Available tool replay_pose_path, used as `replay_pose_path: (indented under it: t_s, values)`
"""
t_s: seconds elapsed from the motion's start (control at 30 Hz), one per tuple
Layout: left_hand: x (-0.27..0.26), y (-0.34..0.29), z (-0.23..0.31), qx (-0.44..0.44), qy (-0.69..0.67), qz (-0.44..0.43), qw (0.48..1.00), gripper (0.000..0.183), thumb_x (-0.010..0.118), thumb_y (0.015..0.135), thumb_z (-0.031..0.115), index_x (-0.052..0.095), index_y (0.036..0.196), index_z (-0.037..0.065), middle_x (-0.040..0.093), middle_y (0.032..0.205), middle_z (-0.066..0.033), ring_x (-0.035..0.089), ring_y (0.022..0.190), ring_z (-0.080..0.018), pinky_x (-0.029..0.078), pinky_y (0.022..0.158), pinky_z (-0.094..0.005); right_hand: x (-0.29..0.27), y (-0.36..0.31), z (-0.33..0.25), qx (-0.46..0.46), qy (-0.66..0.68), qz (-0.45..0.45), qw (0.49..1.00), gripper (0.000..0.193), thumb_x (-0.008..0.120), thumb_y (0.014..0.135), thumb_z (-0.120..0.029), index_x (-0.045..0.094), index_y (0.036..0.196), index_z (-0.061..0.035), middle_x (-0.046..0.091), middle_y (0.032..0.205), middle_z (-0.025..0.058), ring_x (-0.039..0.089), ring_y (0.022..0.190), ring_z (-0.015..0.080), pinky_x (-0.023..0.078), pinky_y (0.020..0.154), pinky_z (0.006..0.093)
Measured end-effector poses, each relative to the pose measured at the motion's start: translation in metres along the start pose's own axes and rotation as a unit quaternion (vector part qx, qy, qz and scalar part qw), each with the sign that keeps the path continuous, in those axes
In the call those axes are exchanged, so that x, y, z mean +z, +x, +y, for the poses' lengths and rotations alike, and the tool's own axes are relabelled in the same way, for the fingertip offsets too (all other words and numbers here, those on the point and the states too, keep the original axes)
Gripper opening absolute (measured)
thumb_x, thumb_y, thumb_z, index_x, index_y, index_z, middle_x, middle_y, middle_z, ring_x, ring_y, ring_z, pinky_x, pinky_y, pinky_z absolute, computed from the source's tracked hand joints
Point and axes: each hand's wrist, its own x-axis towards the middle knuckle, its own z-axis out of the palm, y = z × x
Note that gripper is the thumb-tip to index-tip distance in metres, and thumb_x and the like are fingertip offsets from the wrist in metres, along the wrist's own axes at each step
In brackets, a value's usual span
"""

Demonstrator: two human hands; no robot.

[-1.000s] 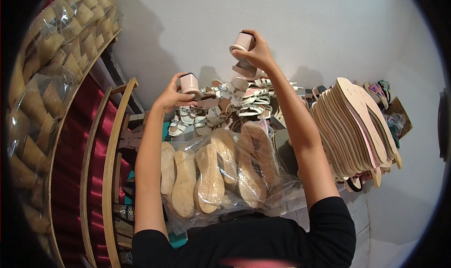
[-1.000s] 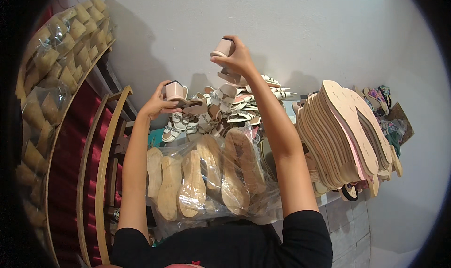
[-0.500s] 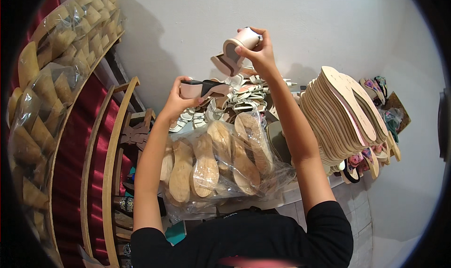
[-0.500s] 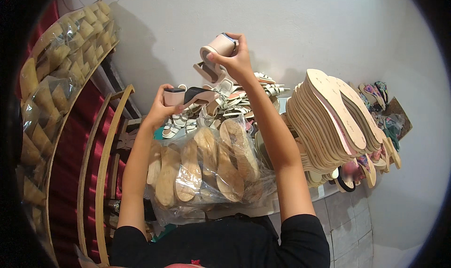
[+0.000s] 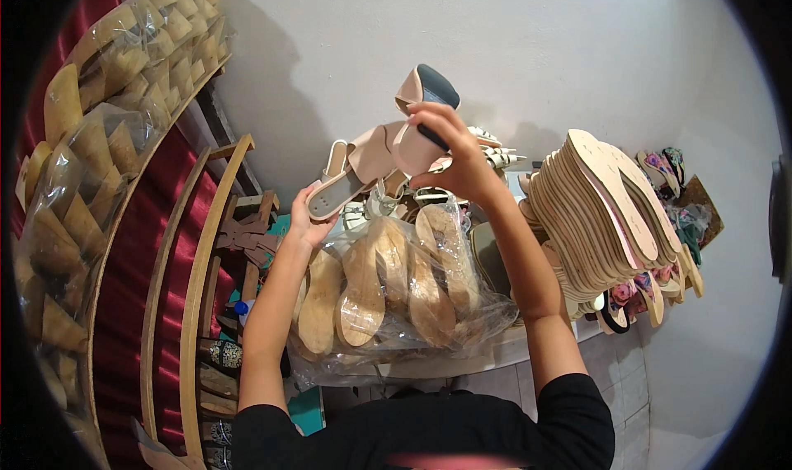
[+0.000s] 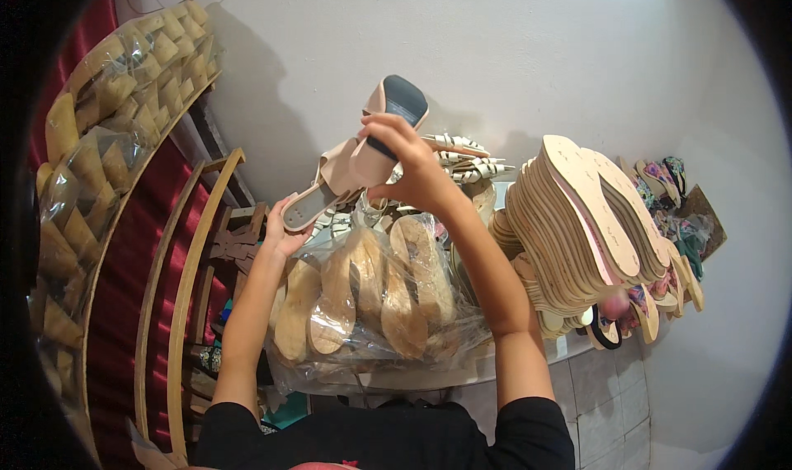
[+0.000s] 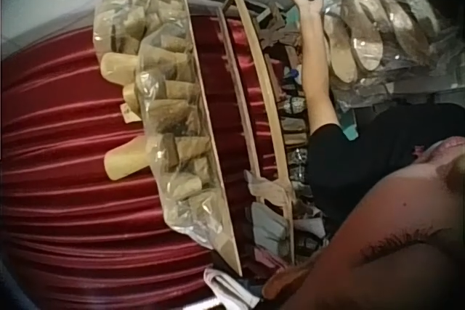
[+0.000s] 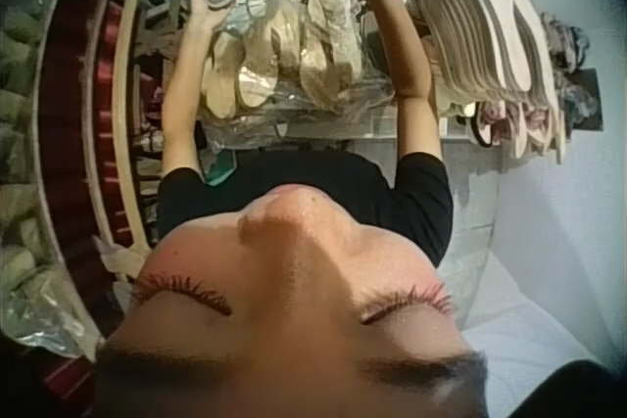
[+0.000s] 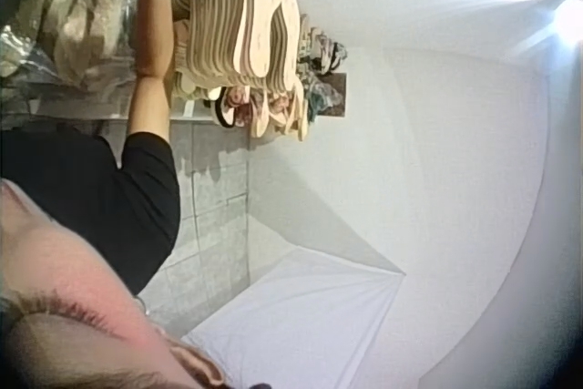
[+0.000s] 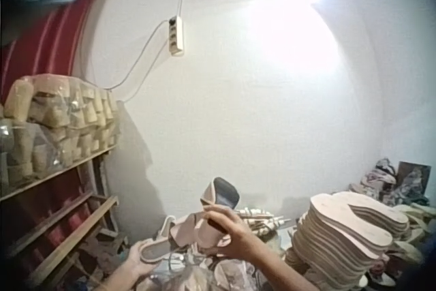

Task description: Organizing shoe soles and inspecting finished sandals on a workspace.

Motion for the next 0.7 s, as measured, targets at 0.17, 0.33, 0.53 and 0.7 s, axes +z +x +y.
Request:
replay_pose_path:
  t_s: [0.17,0.33,0.53,0.7]
  values:
    - [0.022,-0.046,-0.011,0.030,-0.035,-0.058,0.997,0.032,0.057,0.078,0.025,0.052,0.102,0.005,0.056,0.103,-0.0086,0.057,0.094,-0.0220,0.049,0.086,-0.0349,0.012,-0.022,-0.034,0.024,-0.050,-0.057,0.997,0.068,0.076,0.048,0.001,0.051,0.109,-0.0144,0.040,0.118,0.0157,0.044,0.109,0.0351,0.044,0.087,0.0398]
    - [0.057,-0.126,-0.032,0.064,-0.079,-0.241,0.965,0.035,0.055,0.084,0.023,0.048,0.111,0.003,0.054,0.111,-0.0109,0.054,0.103,-0.0225,0.049,0.088,-0.0340,-0.008,-0.028,-0.083,-0.044,-0.047,-0.044,0.997,0.065,0.075,0.048,-0.001,0.054,0.108,-0.0161,0.043,0.116,0.0152,0.045,0.104,0.0340,0.044,0.082,0.0396]
    - [0.091,-0.218,-0.095,0.097,-0.089,-0.347,0.928,0.056,0.043,0.088,0.043,0.033,0.127,0.004,0.047,0.121,-0.0096,0.050,0.108,-0.0195,0.043,0.093,-0.0336,-0.063,-0.054,-0.166,-0.104,-0.059,-0.012,0.993,0.052,0.075,0.049,-0.006,0.059,0.097,-0.0159,0.047,0.114,0.0095,0.045,0.092,0.0292,0.040,0.080,0.0395]
    - [0.100,-0.277,-0.196,0.118,-0.084,-0.406,0.902,0.071,0.050,0.080,0.055,0.032,0.129,0.006,0.046,0.121,-0.0090,0.047,0.111,-0.0214,0.042,0.090,-0.0381,-0.126,-0.107,-0.237,-0.126,-0.084,-0.049,0.987,0.046,0.069,0.057,-0.001,0.057,0.096,-0.0219,0.049,0.112,0.0054,0.047,0.092,0.0295,0.044,0.077,0.0374]
